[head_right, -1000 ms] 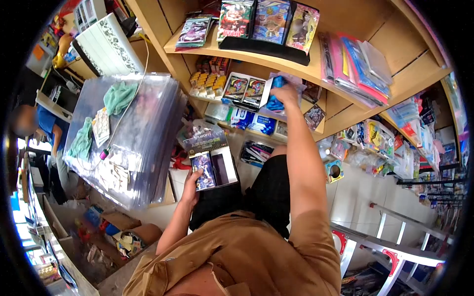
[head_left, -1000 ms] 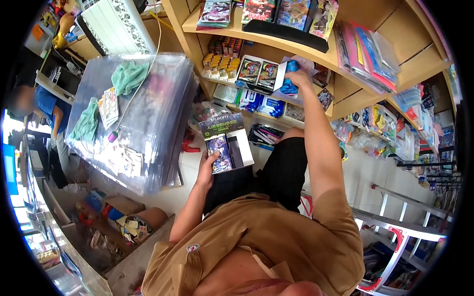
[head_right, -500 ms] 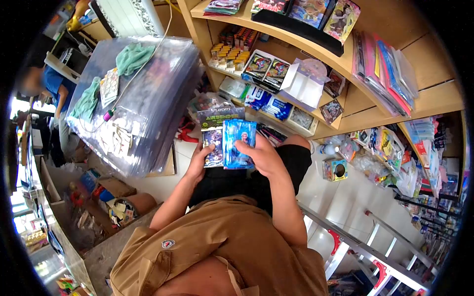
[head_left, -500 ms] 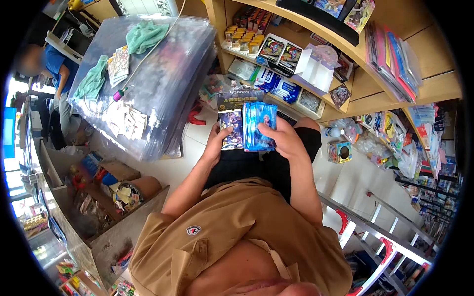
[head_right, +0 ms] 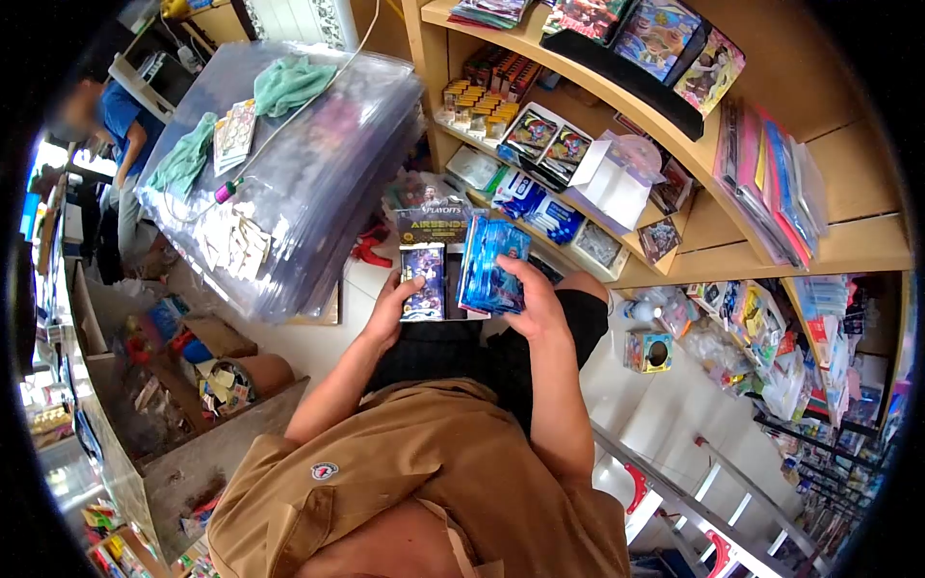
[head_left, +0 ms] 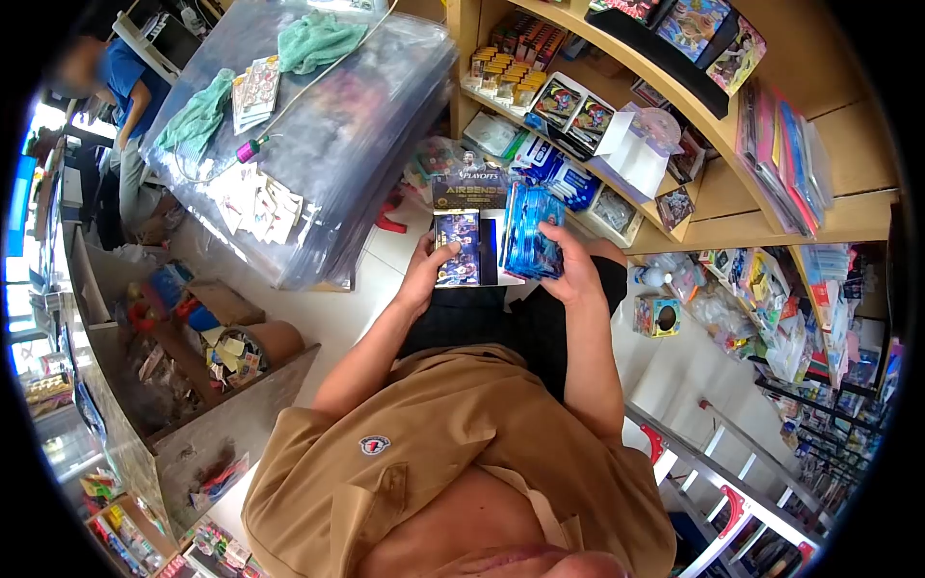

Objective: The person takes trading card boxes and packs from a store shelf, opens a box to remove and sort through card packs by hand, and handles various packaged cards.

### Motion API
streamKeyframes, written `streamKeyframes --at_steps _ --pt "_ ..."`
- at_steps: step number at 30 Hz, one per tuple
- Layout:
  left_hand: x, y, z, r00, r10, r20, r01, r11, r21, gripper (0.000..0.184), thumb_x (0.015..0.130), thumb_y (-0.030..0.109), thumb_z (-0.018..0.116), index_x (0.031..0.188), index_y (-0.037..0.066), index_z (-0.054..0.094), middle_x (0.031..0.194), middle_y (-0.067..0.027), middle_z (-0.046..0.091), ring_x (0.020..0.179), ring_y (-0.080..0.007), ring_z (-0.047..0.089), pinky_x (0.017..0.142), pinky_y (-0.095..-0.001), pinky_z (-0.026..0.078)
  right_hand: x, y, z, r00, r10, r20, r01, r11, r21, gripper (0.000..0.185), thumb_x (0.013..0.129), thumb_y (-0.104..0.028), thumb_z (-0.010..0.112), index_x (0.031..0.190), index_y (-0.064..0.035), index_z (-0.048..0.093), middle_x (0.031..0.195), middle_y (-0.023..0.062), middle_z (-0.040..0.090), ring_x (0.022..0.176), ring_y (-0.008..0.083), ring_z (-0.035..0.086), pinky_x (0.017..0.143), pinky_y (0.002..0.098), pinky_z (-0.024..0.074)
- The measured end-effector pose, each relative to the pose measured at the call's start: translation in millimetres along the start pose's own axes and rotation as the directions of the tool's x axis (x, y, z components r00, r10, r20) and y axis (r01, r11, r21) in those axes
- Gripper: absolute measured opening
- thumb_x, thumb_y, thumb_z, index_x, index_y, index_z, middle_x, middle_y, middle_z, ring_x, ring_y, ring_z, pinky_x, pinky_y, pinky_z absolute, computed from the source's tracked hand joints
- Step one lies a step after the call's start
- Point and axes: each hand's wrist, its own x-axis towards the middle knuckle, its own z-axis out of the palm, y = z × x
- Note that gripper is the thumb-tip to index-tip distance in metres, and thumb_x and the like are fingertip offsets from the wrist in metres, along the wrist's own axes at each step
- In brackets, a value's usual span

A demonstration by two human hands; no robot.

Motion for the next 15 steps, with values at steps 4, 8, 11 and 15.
streamKeyframes --at_steps 4,8,11,15 --pt "0.3 0.6 1.9 1.0 -0.029 0.001 0.029 0.999 -0.029 0.076 0.095 0.026 0.073 0.15 -0.009 0.033 0.131 -0.0181 0.06 0.115 -0.0213 0.065 0.102 -0.0353 0.053 -3.0 -0.1 -3.8 1.0 -0.029 0.005 0.029 0.999 0.015 0.037 0.097 -0.015 0.069 0.13 -0.0008 0.061 0.116 0.0106 0.072 0.1 0.024 0.074 0.089 0.0449 0.0625" --pt "-13.0 2.6 8.9 0.992 -0.104 0.071 0.107 0.994 -0.028 0.077 0.094 0.021 0.074 0.15 -0.01 0.033 0.132 -0.019 0.061 0.116 -0.0212 0.065 0.102 -0.0356 0.053 -25.7 3.1 -15.3 0.991 -0.124 -0.056 0.12 0.99 -0.068 0.031 0.097 -0.008 0.069 0.127 -0.0008 0.063 0.115 0.0089 0.072 0.1 0.0214 0.073 0.09 0.0419 0.0615" --pt "-34.7 6.6 24.7 0.988 -0.119 0.101 0.118 0.993 0.007 0.076 0.094 0.019 0.074 0.151 -0.009 0.033 0.13 -0.0178 0.062 0.115 -0.0209 0.065 0.101 -0.0355 0.054 -57.5 4.4 -22.9 0.978 -0.153 -0.145 0.132 0.981 -0.142 0.032 0.096 -0.006 0.069 0.126 0.0004 0.063 0.116 0.0089 0.071 0.101 0.021 0.073 0.09 0.0405 0.0608" --pt "-39.3 -14.8 44.0 0.979 -0.089 0.183 0.067 0.99 0.123 0.079 0.095 0.02 0.074 0.153 -0.009 0.029 0.13 -0.0168 0.062 0.115 -0.0208 0.063 0.102 -0.0342 0.051 -103.8 14.9 -38.6 0.925 -0.233 -0.299 0.175 0.963 -0.207 0.037 0.097 -0.009 0.066 0.131 0.0028 0.06 0.118 0.0125 0.072 0.101 0.0246 0.074 0.088 0.045 0.0629"
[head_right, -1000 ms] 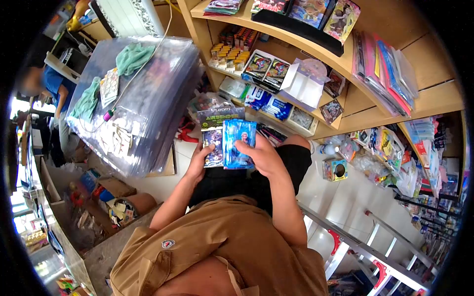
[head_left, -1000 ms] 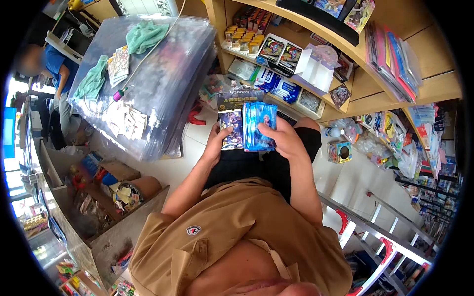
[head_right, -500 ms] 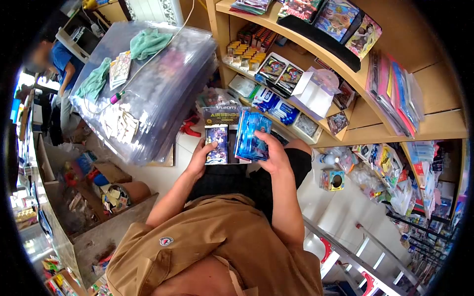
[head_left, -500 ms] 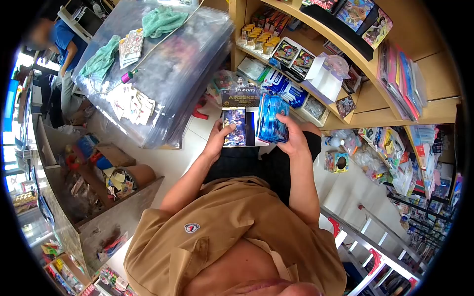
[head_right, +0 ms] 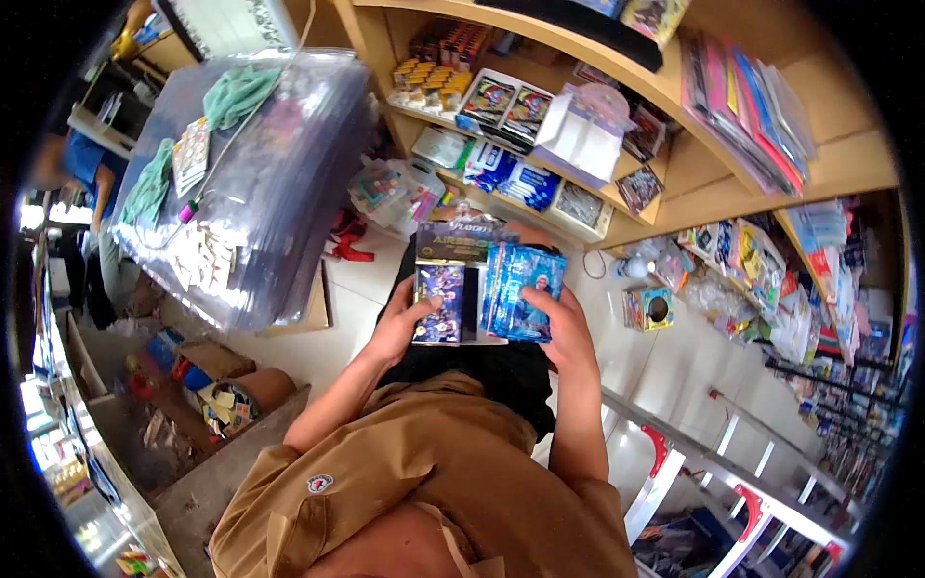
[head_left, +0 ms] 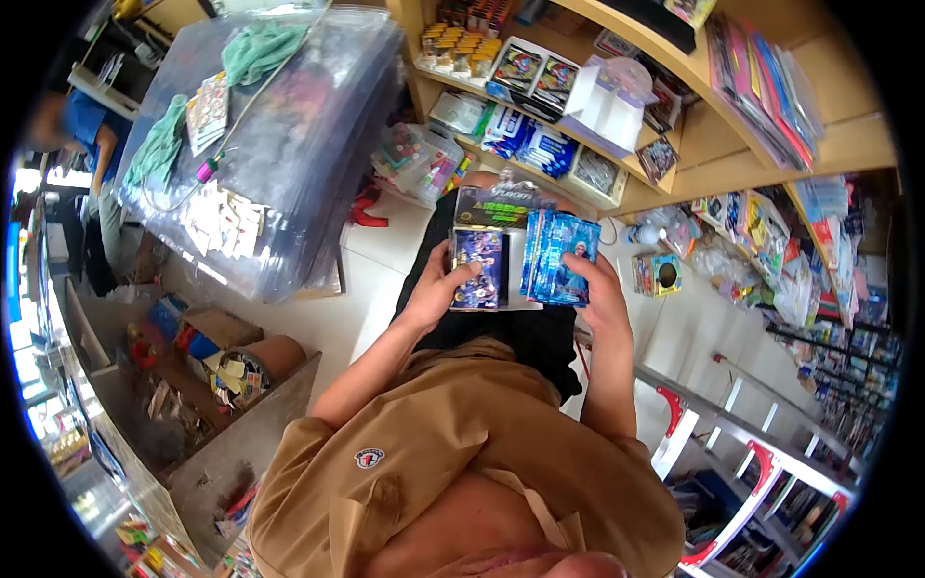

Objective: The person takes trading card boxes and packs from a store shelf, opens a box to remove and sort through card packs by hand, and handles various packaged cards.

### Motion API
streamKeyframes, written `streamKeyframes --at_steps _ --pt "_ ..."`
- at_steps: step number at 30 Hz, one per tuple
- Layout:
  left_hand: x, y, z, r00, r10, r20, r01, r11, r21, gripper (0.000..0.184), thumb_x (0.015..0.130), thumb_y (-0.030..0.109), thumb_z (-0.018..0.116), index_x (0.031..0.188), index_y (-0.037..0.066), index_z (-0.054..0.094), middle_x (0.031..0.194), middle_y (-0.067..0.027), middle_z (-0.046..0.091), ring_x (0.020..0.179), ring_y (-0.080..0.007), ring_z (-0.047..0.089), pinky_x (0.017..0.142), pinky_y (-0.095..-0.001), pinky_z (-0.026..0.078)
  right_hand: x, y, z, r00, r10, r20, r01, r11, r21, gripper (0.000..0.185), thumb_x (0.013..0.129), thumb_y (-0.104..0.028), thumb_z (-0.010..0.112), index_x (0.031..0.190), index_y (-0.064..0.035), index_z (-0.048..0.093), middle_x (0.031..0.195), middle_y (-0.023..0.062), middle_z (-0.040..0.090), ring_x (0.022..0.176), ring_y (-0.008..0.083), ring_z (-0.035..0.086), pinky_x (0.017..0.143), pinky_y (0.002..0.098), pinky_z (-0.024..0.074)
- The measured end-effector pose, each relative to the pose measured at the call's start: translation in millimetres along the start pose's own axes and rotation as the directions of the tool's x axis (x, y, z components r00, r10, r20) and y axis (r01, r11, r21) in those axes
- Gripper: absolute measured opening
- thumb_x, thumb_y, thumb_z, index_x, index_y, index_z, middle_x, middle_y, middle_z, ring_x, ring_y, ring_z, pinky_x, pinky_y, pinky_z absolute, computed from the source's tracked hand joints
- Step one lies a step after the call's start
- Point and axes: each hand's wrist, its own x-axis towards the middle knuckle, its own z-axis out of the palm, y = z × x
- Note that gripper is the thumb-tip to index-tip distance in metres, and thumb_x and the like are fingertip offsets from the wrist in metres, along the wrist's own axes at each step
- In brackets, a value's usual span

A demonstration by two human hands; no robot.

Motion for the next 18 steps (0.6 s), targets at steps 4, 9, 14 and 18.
streamKeyframes --at_steps 4,9,14,18 --pt "7.6 -5.2 18.5 0.998 -0.036 0.051 0.021 0.965 0.26 0.082 0.097 0.024 0.072 0.157 -0.009 0.027 0.14 -0.0166 0.057 0.124 -0.0194 0.056 0.107 -0.0335 0.046 -24.3 6.8 -28.3 0.998 -0.037 -0.058 0.047 0.985 0.167 0.038 0.096 -0.01 0.064 0.132 0.0023 0.06 0.117 0.013 0.072 0.1 0.0251 0.075 0.088 0.046 0.0635" --pt "-6.8 24.6 27.0 0.998 0.018 0.06 -0.061 0.501 0.863 0.088 0.097 0.049 0.062 0.152 -0.015 0.036 0.146 -0.031 0.049 0.136 -0.037 0.052 0.115 -0.0409 0.04 -45.3 17.4 -38.1 0.986 -0.115 -0.12 0.128 0.987 0.1 0.038 0.096 -0.011 0.065 0.131 0.0025 0.06 0.118 0.0134 0.072 0.1 0.0245 0.075 0.089 0.0442 0.0629" --pt "-5.2 1.6 16.9 0.965 0.26 0.043 -0.152 0.414 0.898 0.089 0.098 0.052 0.06 0.153 -0.015 0.036 0.145 -0.0309 0.042 0.138 -0.0472 0.042 0.117 -0.0464 0.037 -50.1 17.4 -28.0 0.99 -0.108 -0.089 0.12 0.982 0.144 0.039 0.096 -0.009 0.064 0.132 0.0034 0.059 0.116 0.0132 0.072 0.099 0.0245 0.075 0.091 0.0411 0.0621" --pt "-39.8 45.6 58.7 0.78 0.617 0.099 -0.436 0.424 0.794 0.048 0.094 0.021 0.074 0.133 -0.001 0.057 0.14 -0.0256 0.046 0.133 -0.0392 0.047 0.113 -0.0442 0.039 -47.8 13.9 -11.3 0.99 -0.138 -0.037 0.142 0.978 0.152 0.043 0.095 -0.006 0.065 0.136 0.0019 0.056 0.121 0.0126 0.07 0.105 0.0237 0.072 0.092 0.0411 0.0607"
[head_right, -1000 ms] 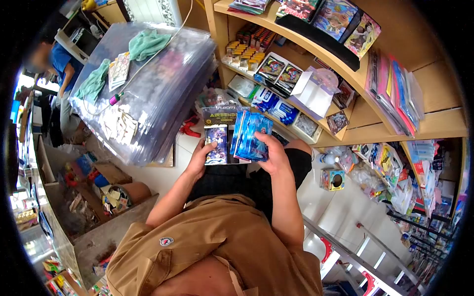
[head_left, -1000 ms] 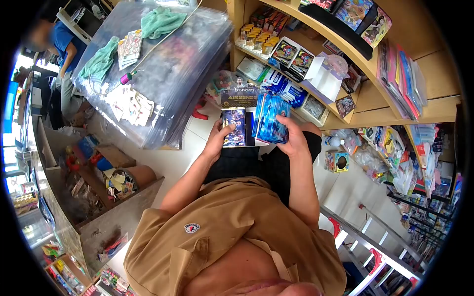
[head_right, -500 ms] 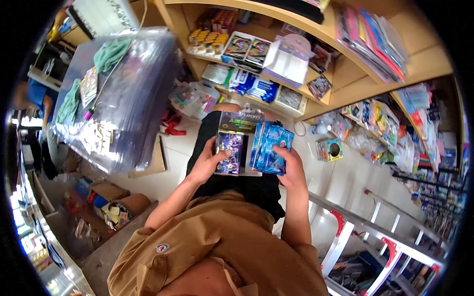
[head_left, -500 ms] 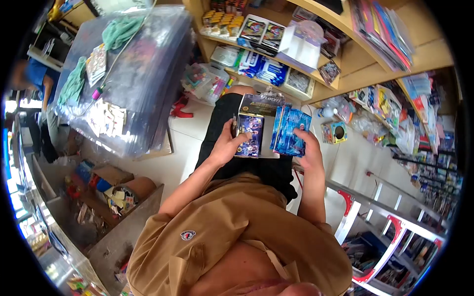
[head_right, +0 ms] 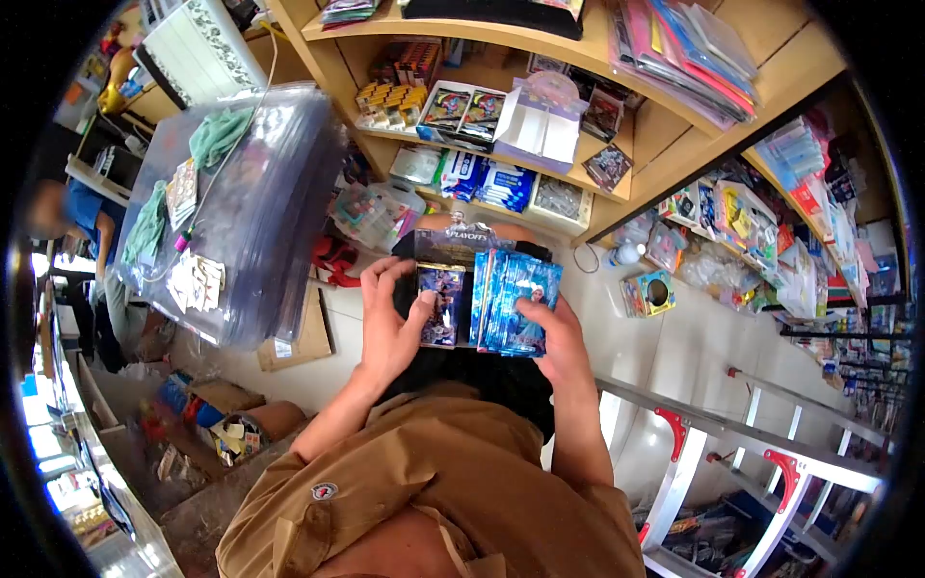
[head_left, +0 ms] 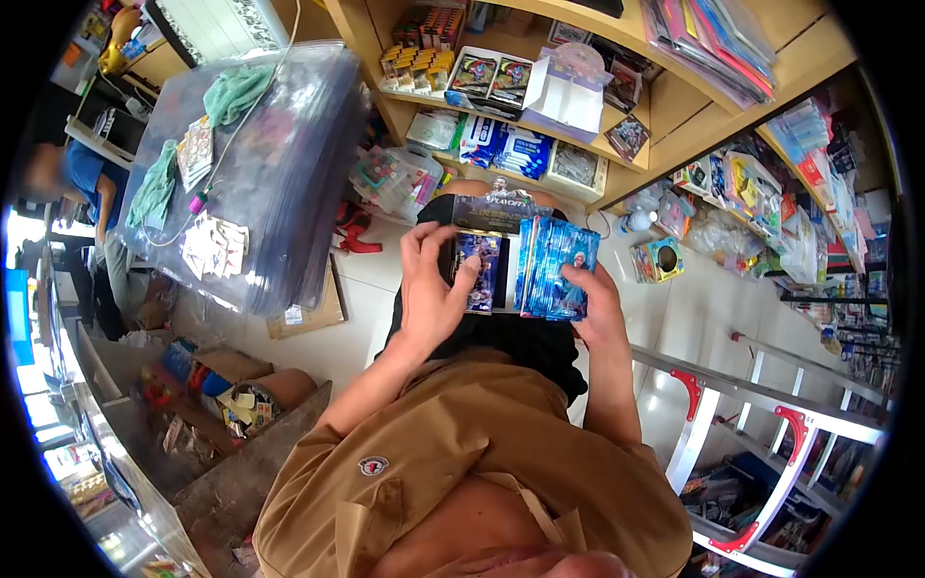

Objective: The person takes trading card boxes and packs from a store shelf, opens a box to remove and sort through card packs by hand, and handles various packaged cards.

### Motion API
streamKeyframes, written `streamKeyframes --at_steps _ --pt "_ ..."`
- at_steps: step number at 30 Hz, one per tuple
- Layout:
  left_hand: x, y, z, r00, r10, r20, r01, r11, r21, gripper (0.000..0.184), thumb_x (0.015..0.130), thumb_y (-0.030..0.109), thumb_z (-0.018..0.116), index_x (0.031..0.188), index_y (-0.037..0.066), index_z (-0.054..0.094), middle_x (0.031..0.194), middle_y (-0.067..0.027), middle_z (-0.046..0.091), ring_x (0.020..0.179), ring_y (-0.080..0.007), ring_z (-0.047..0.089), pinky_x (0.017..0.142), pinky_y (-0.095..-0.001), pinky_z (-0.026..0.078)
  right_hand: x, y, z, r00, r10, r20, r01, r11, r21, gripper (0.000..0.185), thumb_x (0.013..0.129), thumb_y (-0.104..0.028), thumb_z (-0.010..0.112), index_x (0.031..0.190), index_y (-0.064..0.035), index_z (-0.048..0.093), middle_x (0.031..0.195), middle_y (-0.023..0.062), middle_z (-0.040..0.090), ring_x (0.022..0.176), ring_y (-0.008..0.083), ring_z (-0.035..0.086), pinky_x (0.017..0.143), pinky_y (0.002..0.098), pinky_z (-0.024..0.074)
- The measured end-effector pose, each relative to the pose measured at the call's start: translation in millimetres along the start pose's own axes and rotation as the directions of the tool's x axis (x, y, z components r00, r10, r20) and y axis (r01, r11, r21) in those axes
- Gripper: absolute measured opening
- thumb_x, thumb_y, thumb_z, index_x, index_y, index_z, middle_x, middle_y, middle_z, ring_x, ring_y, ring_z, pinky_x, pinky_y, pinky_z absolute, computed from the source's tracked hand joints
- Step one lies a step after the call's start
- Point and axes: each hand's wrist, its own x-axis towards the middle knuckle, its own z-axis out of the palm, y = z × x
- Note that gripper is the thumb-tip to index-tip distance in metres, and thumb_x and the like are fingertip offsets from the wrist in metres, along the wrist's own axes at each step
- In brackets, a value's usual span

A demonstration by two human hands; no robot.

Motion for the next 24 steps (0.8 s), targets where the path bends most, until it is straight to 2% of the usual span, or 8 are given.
streamKeyframes --at_steps 1,3,4,5,8,11,13,24 --pt "1.4 11.0 -3.2 0.991 0.131 -0.035 -0.131 0.991 -0.022 0.029 0.094 0.013 0.072 0.119 0.001 0.063 0.129 -0.0209 0.056 0.123 -0.0356 0.054 0.107 -0.0429 0.043 1.5 0.4 4.4 0.999 -0.026 0.031 0.026 1.0 0.006 0.046 0.094 -0.004 0.066 0.138 0.0004 0.054 0.124 0.0122 0.068 0.11 0.023 0.07 0.094 0.0412 0.0595" --pt "9.0 24.0 -0.8 0.957 0.274 0.096 -0.256 0.953 -0.165 0.02 0.095 0.007 0.07 0.113 0.0 0.065 0.117 -0.0164 0.062 0.109 -0.0325 0.061 0.099 -0.04 0.049 8.0 4.9 9.0 0.998 -0.033 0.061 0.033 0.999 -0.004 0.049 0.094 -0.003 0.066 0.141 -0.0014 0.052 0.129 0.012 0.067 0.112 0.0225 0.068 0.096 0.0399 0.058" --pt "11.0 34.5 5.8 0.968 0.231 0.103 -0.199 0.947 -0.25 0.02 0.095 0.007 0.072 0.113 0.001 0.067 0.108 -0.0154 0.063 0.091 -0.0299 0.066 0.081 -0.0371 0.054 11.0 6.8 12.4 0.996 -0.04 0.078 0.038 0.999 0.034 0.049 0.094 -0.003 0.066 0.141 -0.001 0.052 0.129 0.0121 0.066 0.113 0.0226 0.068 0.096 0.0395 0.0575" --pt "12.0 36.9 10.6 0.98 0.118 0.158 -0.078 0.968 -0.239 0.019 0.095 0.006 0.072 0.112 0.0 0.067 0.105 -0.0138 0.064 0.083 -0.0267 0.065 0.076 -0.0359 0.054 14.1 7.9 16.1 0.994 -0.05 0.096 0.043 0.997 0.071 0.049 0.094 -0.003 0.066 0.142 -0.0007 0.052 0.13 0.0122 0.066 0.113 0.0228 0.068 0.097 0.039 0.0569" --pt "18.8 36.1 16.3 0.99 0.04 0.132 -0.007 0.971 -0.239 0.018 0.095 0.006 0.072 0.111 0.001 0.068 0.101 -0.0129 0.064 0.08 -0.024 0.064 0.072 -0.0355 0.053 17.5 10.5 23.7 0.989 -0.105 0.102 0.097 0.992 0.087 0.049 0.094 -0.003 0.065 0.142 0.0007 0.052 0.13 0.0121 0.066 0.115 0.0231 0.067 0.099 0.0394 0.0561" --pt "19.1 33.1 18.4 0.993 -0.018 0.112 0.043 0.973 -0.226 0.018 0.098 0.007 0.071 0.113 -0.001 0.068 0.102 -0.0078 0.065 0.081 -0.0142 0.062 0.073 -0.0293 0.052 17.9 11.3 16.9 0.987 -0.089 0.132 0.072 0.989 0.128 0.049 0.095 -0.003 0.064 0.142 0.0021 0.052 0.131 0.0123 0.066 0.117 0.0236 0.066 0.102 0.0399 0.0545" --pt "22.6 32.7 18.1 0.991 -0.057 0.123 0.094 0.943 -0.32 0.017 0.098 0.005 0.07 0.114 -0.002 0.07 0.103 -0.0071 0.066 0.082 -0.0121 0.061 0.072 -0.0282 0.051 19.5 10.8 18.0 0.984 -0.102 0.145 0.08 0.985 0.151 0.049 0.094 -0.003 0.064 0.141 0.0026 0.052 0.131 0.0126 0.066 0.118 0.0246 0.066 0.104 0.041 0.0536" --pt "36.1 22.2 20.3 0.966 0.079 0.247 -0.031 0.981 -0.19 0.017 0.099 0.007 0.07 0.108 -0.008 0.072 0.109 -0.01 0.067 0.087 -0.0151 0.063 0.077 -0.0301 0.051 27.3 27.2 1.1 0.983 -0.103 0.149 0.084 0.988 0.13 0.05 0.094 -0.005 0.061 0.142 0.0049 0.052 0.133 0.0155 0.066 0.12 0.0281 0.067 0.105 0.0436 0.0541"
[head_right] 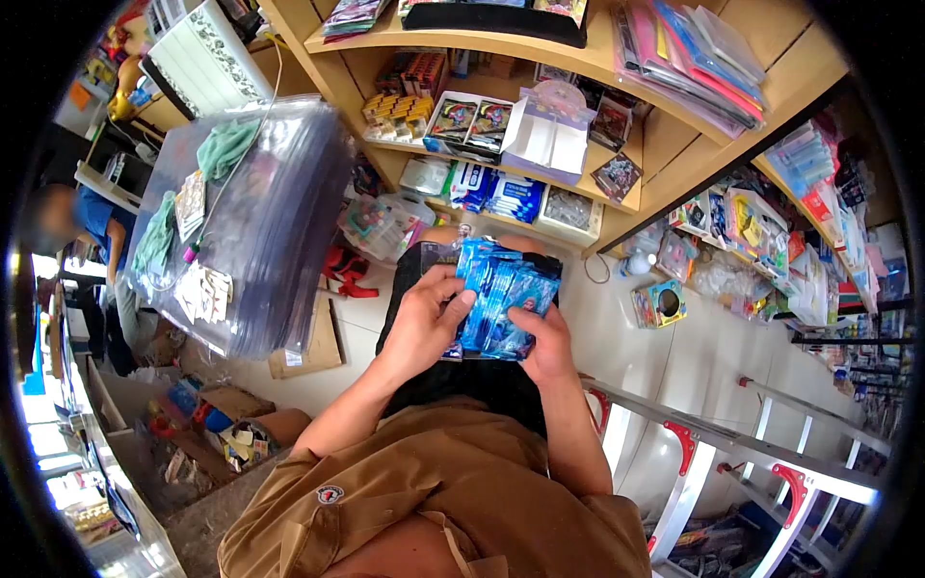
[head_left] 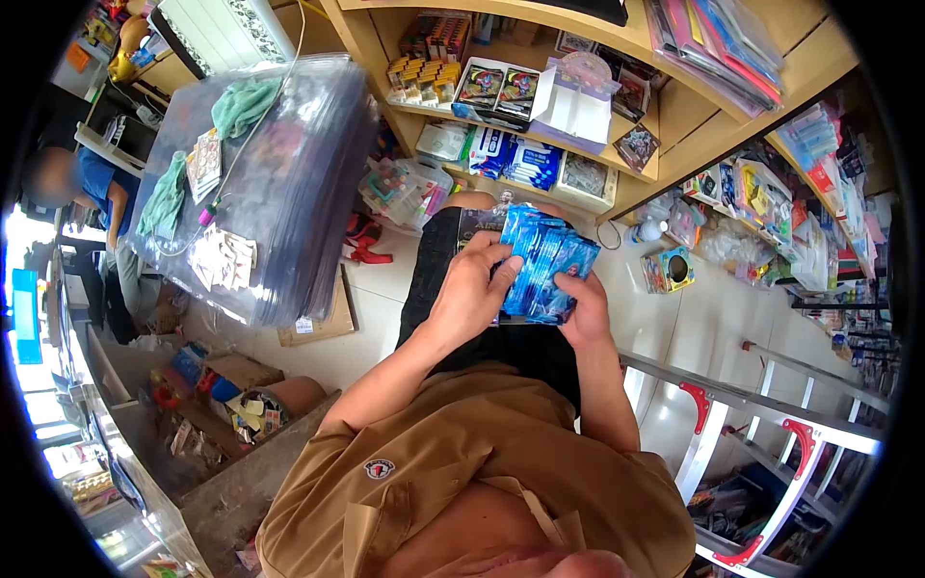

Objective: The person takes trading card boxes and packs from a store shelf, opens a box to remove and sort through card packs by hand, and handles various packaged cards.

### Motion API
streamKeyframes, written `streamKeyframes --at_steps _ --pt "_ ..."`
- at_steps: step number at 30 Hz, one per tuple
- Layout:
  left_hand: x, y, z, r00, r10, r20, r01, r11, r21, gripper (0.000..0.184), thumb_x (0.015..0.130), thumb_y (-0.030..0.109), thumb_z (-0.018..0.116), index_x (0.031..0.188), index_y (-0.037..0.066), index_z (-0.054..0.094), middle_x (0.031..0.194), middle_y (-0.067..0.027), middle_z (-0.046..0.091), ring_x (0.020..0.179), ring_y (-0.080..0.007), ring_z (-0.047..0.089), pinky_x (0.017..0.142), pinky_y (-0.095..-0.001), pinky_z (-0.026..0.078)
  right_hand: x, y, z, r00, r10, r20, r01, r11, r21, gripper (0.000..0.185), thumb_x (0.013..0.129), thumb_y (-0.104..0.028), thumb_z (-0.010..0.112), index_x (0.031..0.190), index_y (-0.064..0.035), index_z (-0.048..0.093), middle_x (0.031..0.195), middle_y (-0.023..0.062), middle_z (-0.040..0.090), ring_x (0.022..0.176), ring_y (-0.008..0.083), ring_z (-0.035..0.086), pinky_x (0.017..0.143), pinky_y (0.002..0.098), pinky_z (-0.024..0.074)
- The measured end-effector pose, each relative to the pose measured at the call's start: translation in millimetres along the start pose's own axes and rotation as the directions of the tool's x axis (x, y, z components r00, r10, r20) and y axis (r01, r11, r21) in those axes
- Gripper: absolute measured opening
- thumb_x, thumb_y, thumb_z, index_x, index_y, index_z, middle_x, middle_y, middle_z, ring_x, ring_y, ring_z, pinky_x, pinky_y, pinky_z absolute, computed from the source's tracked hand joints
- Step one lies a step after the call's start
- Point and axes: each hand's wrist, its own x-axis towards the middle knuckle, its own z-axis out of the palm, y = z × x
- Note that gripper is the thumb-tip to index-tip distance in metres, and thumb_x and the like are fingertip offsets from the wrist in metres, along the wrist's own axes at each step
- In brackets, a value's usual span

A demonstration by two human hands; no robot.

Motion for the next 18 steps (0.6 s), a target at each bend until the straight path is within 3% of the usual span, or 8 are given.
streamKeyframes --at_steps 2,4,8,10,13,15,17,18 --pt "0.3 -3.7 -0.1 0.999 0.0 0.042 -0.001 1.0 0.022 0.017 0.098 0.007 0.071 0.108 -0.007 0.073 0.11 -0.0106 0.067 0.088 -0.0158 0.063 0.077 -0.0307 0.051 0.2 0.7 -0.3 1.0 0.008 0.021 -0.008 1.0 0.008 0.051 0.093 -0.005 0.062 0.142 0.0045 0.051 0.133 0.0152 0.066 0.12 0.0278 0.067 0.105 0.0433 0.0541" --pt "1.1 -13.0 1.2 0.991 -0.13 0.019 0.131 0.977 -0.17 0.016 0.097 0.006 0.073 0.107 -0.006 0.074 0.109 -0.0106 0.067 0.089 -0.0147 0.063 0.076 -0.0296 0.051 -0.2 2.0 2.2 0.999 0.015 0.044 -0.016 1.0 0.015 0.052 0.093 -0.004 0.062 0.143 0.0042 0.051 0.132 0.0149 0.066 0.12 0.0276 0.067 0.105 0.043 0.054" --pt "1.1 -16.4 3.9 0.997 -0.045 -0.069 0.035 0.989 -0.146 0.011 0.097 0.008 0.075 0.097 -0.003 0.072 0.104 -0.007 0.066 0.089 -0.0101 0.061 0.073 -0.027 0.048 -4.5 8.0 9.3 1.0 0.015 -0.019 -0.016 0.999 -0.031 0.052 0.093 -0.004 0.063 0.143 0.0034 0.051 0.131 0.0138 0.067 0.118 0.0264 0.068 0.103 0.0423 0.0547" --pt "-1.1 -19.1 -0.1 0.858 -0.463 0.225 0.514 0.769 -0.38 0.02 0.1 0.016 0.074 0.093 0.0 0.066 0.1 -0.0074 0.067 0.096 -0.0101 0.064 0.075 -0.0276 0.049 -4.6 10.2 6.2 0.999 0.007 -0.037 -0.008 1.0 -0.028 0.052 0.093 -0.005 0.063 0.143 0.0031 0.051 0.131 0.0135 0.067 0.117 0.026 0.068 0.103 0.0419 0.0552" --pt "-0.3 -44.1 4.9 0.903 -0.328 0.277 0.429 0.656 -0.621 0.021 0.108 0.021 0.064 0.095 0.004 0.06 0.1 -0.0044 0.066 0.098 -0.0035 0.059 0.072 -0.0236 0.045 -5.2 6.3 -3.0 1.0 0.021 0.014 -0.02 0.998 -0.064 0.05 0.094 -0.006 0.064 0.142 0.0032 0.052 0.129 0.0132 0.068 0.114 0.0256 0.07 0.101 0.0412 0.0563" --pt "1.6 -34.9 0.3 0.896 -0.291 0.335 0.442 0.643 -0.625 0.021 0.112 0.022 0.054 0.113 0.002 0.06 0.107 -0.007 0.068 0.1 -0.0078 0.063 0.078 -0.0255 0.051 -7.0 3.7 -2.6 0.998 0.051 0.032 -0.049 0.997 -0.063 0.048 0.095 -0.009 0.064 0.14 0.0031 0.053 0.126 0.0131 0.069 0.111 0.026 0.071 0.1 0.0416 0.0572" --pt "4.0 -0.6 -5.0 0.817 -0.43 0.384 0.518 0.253 -0.817 0.03 0.114 0.025 0.047 0.128 0.0 0.058 0.115 -0.0087 0.068 0.104 -0.0132 0.067 0.091 -0.0295 0.054 -4.4 0.6 -6.1 0.997 0.071 0.041 -0.071 0.997 -0.001 0.047 0.096 -0.01 0.064 0.14 0.0033 0.053 0.125 0.0135 0.07 0.111 0.0268 0.071 0.1 0.0428 0.0573" --pt "3.5 -12.7 -13.2 0.827 -0.308 0.47 0.545 0.238 -0.804 0.035 0.114 0.029 0.044 0.134 0.003 0.058 0.131 -0.0142 0.067 0.12 -0.0227 0.067 0.105 -0.0346 0.053 -3.1 -1.7 -8.9 0.995 0.089 0.054 -0.093 0.994 0.06 0.046 0.096 -0.012 0.064 0.139 0.0035 0.054 0.125 0.014 0.07 0.111 0.0276 0.071 0.1 0.0441 0.0575"
